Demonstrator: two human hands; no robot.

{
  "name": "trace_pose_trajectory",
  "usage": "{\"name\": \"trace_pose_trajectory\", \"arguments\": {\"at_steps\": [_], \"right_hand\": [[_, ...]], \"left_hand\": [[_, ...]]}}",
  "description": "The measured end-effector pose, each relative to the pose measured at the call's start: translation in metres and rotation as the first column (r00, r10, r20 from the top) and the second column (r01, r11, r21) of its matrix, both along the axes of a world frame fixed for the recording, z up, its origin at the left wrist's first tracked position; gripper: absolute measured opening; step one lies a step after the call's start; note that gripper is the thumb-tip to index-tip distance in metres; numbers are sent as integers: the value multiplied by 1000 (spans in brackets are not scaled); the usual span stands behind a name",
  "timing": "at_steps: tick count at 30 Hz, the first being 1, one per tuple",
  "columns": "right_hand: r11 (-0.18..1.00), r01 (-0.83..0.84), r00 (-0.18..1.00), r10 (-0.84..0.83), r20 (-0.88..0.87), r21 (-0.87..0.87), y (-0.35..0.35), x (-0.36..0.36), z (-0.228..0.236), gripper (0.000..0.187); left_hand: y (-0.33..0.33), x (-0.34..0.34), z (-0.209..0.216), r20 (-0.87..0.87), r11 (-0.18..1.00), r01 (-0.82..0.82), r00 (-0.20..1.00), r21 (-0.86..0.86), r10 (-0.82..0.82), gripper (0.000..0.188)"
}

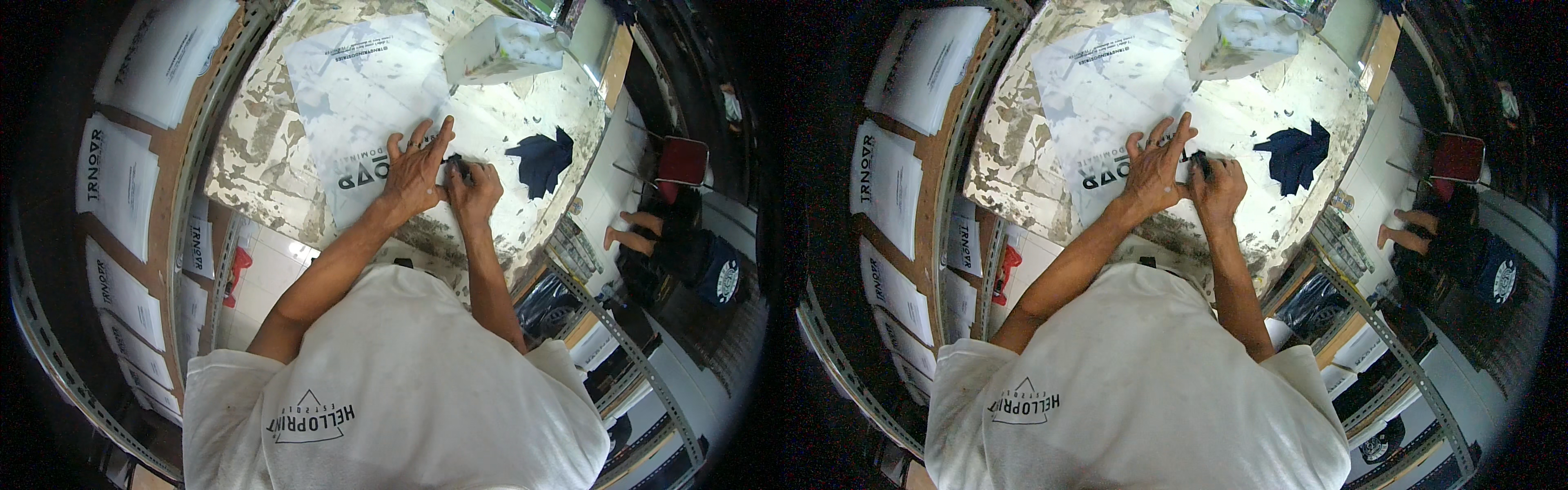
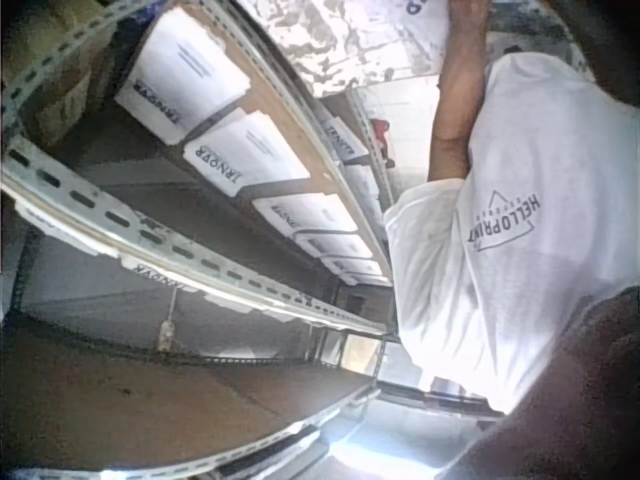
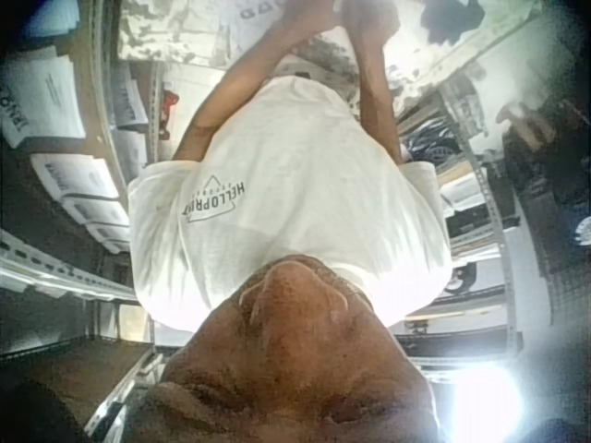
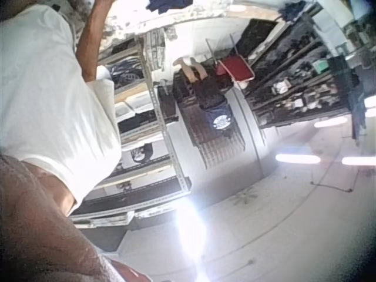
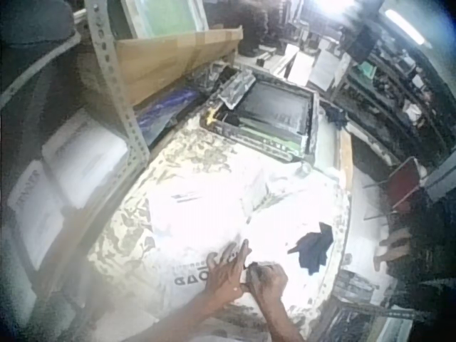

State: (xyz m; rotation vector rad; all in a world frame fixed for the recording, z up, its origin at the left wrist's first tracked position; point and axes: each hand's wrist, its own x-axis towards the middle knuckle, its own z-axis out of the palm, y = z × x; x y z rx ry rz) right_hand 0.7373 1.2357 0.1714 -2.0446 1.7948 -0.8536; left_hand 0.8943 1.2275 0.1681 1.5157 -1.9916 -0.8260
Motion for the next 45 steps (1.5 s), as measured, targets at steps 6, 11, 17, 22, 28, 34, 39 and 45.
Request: {"name": "trace_pose_trajectory", "arguments": {"at_steps": [6,11,17,22,28,34,39,45], "right_hand": [[999,-15,1000,16,22,-33,2,-2,1,18],[1000,-30,999,30,-27,2,1,-1,5,18],[1000,-8,1000,8,8,-29,0,-3,-3,18],[1000,-19,998,19,-54,-5,5,-6,1,19],[999,-25,1000,25,-6,-37,1,-3,0,18],[999,-47,997,47,-61,2,6,-7,0,19],[999,-11,997,7,-76,-48,-2,-8,-1,20],[998,52,996,-54,-70,-31,2,-17,2,21]], "left_hand": [[1,0,2,9,1000,-3,1000,-20,3,124],[1,0,-1,18,1000,-4,1000,-18,4,126],[0,0,5,-7,1000,-6,1000,-13,6,129],[0,0,-1,20,1000,9,1000,10,-9,127],[1,-1,-1,27,1000,15,1000,-24,-15,127],[0,0,-4,50,1000,24,998,-5,-24,130],[-1,0,0,51,1000,26,998,6,-26,137],[1,-1,9,-4,998,12,1000,56,-12,141]]}}
